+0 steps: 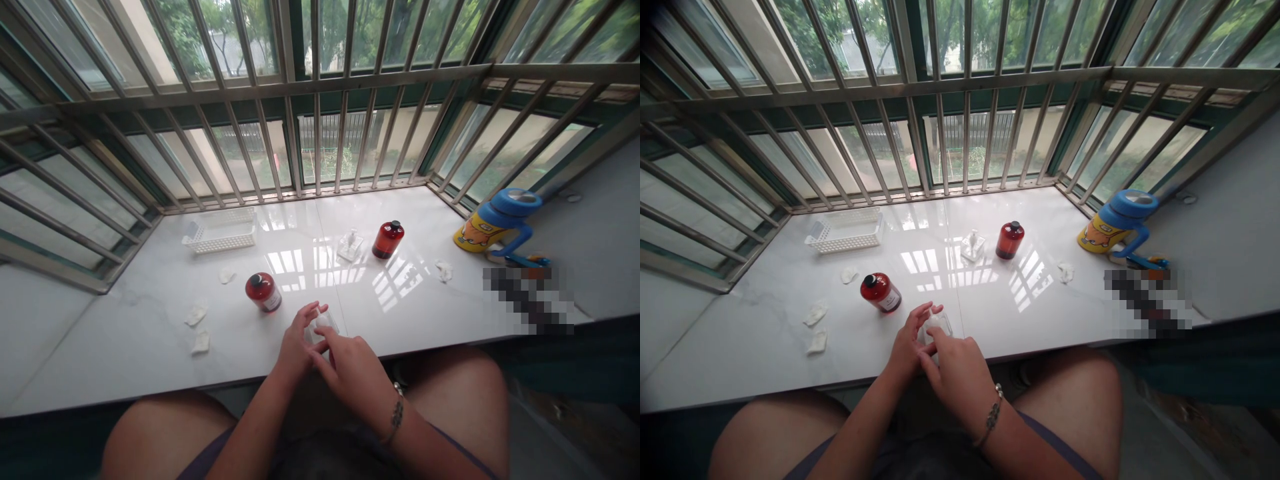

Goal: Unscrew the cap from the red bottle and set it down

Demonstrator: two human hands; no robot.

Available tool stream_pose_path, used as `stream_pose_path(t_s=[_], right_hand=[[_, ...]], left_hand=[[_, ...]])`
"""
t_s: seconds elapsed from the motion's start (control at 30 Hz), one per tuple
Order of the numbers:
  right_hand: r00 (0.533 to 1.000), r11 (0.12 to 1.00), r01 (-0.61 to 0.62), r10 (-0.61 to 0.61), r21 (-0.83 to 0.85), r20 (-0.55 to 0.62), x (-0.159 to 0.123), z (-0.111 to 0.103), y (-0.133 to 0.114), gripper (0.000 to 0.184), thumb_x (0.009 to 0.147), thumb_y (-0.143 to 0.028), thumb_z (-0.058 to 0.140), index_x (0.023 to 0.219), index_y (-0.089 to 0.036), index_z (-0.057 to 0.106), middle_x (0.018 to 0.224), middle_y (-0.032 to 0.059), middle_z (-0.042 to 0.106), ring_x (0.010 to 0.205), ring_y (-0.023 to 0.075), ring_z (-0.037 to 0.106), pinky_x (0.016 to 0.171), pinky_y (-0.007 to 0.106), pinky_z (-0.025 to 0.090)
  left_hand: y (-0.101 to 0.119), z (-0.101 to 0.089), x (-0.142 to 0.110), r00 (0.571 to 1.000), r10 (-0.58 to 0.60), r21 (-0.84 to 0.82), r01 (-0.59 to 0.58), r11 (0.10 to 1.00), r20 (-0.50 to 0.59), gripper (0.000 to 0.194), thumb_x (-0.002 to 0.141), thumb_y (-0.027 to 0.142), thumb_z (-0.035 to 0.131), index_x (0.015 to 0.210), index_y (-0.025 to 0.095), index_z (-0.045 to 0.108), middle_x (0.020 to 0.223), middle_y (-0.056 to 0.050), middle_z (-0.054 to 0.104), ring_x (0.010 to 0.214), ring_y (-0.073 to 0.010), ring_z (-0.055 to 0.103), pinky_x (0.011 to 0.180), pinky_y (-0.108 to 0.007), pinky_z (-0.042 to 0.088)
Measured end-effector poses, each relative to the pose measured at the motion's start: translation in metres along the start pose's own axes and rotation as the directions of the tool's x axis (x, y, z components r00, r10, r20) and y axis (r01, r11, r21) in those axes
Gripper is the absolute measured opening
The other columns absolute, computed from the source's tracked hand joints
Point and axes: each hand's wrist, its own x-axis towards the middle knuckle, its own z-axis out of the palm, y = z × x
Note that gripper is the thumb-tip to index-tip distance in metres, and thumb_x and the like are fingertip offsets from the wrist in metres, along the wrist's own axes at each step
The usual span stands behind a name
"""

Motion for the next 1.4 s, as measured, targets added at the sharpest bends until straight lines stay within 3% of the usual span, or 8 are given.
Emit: stream_pose_path(t_s=[0.13, 0.2, 0.3, 0.4, 0.63, 0.8, 1.03, 1.4], right_hand=[[0.998, 0.998, -0.055, 0.055, 0.003, -0.021, -0.004, 0.001, 0.007, 0.035, 0.109, -0.041, 0.06, 0.139, -0.023, 0.061, 0.094, 0.0036, 0.081, 0.084, 0.0264, 0.077, 0.075, 0.033, 0.045], [0.995, 0.997, -0.079, 0.079, -0.004, -0.056, -0.002, 0.006, 0.011, 0.03, 0.108, -0.039, 0.061, 0.132, -0.021, 0.061, 0.092, 0.0039, 0.08, 0.081, 0.0263, 0.076, 0.073, 0.033, 0.045], [0.979, 0.995, -0.099, 0.102, 0.025, -0.178, 0.006, 0.018, 0.019, 0.026, 0.105, -0.035, 0.064, 0.126, -0.02, 0.06, 0.094, 0.0047, 0.078, 0.082, 0.026, 0.076, 0.073, 0.033, 0.047], [0.953, 0.998, -0.036, 0.051, 0.056, -0.297, 0.018, 0.027, 0.027, 0.027, 0.101, -0.033, 0.071, 0.123, -0.021, 0.062, 0.104, 0.0065, 0.075, 0.091, 0.0261, 0.074, 0.081, 0.036, 0.052], [0.948, 0.996, 0.063, -0.042, 0.059, -0.314, 0.037, 0.029, 0.035, 0.016, 0.097, -0.021, 0.074, 0.111, -0.021, 0.067, 0.104, 0.0068, 0.069, 0.098, 0.0281, 0.067, 0.089, 0.043, 0.055], [0.92, 0.946, 0.197, -0.088, 0.256, -0.383, 0.031, 0.013, 0.032, 0.02, 0.099, -0.021, 0.073, 0.117, -0.025, 0.068, 0.11, 0.005, 0.07, 0.096, 0.0235, 0.065, 0.088, 0.039, 0.055], [0.858, 0.907, 0.282, -0.094, 0.311, -0.504, 0.014, -0.011, 0.032, 0.016, 0.103, -0.034, 0.071, 0.117, -0.026, 0.066, 0.107, 0.0036, 0.067, 0.087, 0.0202, 0.061, 0.082, 0.037, 0.054], [0.839, 0.919, 0.313, -0.151, 0.238, -0.522, 0.01, -0.002, 0.036, 0.024, 0.1, -0.027, 0.073, 0.123, -0.027, 0.069, 0.117, 0.0077, 0.065, 0.098, 0.0229, 0.066, 0.091, 0.04, 0.06]], left_hand=[[-0.001, 0.004, -0.002, 0.996, 0.049, -0.012, -0.05, 0.999, -0.07, 0.056, 0.082, 0.023, 0.089, 0.125, 0.029, 0.054, 0.148, -0.008, 0.072, 0.154, -0.0299, 0.054, 0.134, -0.06, 0.031], [0.0, 0.003, -0.002, 0.995, 0.068, 0.052, -0.064, 0.997, -0.076, 0.056, 0.083, 0.025, 0.09, 0.129, 0.03, 0.059, 0.15, -0.007, 0.07, 0.157, -0.0311, 0.05, 0.134, -0.061, 0.032], [0.002, 0.0, 0.0, 0.987, 0.157, 0.135, -0.149, 0.98, -0.047, 0.056, 0.085, 0.031, 0.09, 0.135, 0.033, 0.065, 0.149, -0.006, 0.07, 0.15, -0.031, 0.058, 0.134, -0.06, 0.034], [0.003, -0.001, 0.003, 0.974, 0.224, 0.15, -0.216, 0.965, -0.041, 0.052, 0.085, 0.033, 0.089, 0.132, 0.033, 0.067, 0.144, -0.004, 0.073, 0.142, -0.0293, 0.065, 0.137, -0.058, 0.03], [-0.001, 0.002, 0.0, 0.992, 0.105, 0.015, -0.104, 0.994, -0.064, 0.054, 0.081, 0.022, 0.084, 0.121, 0.031, 0.05, 0.144, -0.006, 0.074, 0.142, -0.0269, 0.066, 0.133, -0.058, 0.036], [0.0, 0.0, -0.001, 0.997, 0.03, 0.047, -0.027, 0.999, -0.065, 0.064, 0.079, 0.028, 0.087, 0.13, 0.03, 0.049, 0.144, -0.009, 0.074, 0.139, -0.0291, 0.068, 0.12, -0.052, 0.053], [0.007, 0.0, 0.0, 0.998, 0.056, 0.067, -0.053, 0.996, -0.041, 0.06, 0.083, 0.032, 0.088, 0.132, 0.03, 0.053, 0.145, -0.009, 0.073, 0.141, -0.0295, 0.066, 0.128, -0.058, 0.043], [0.011, 0.001, -0.001, 0.995, 0.089, 0.066, -0.085, 0.994, -0.054, 0.059, 0.082, 0.025, 0.086, 0.132, 0.028, 0.055, 0.143, -0.01, 0.074, 0.141, -0.0292, 0.066, 0.133, -0.06, 0.034]])
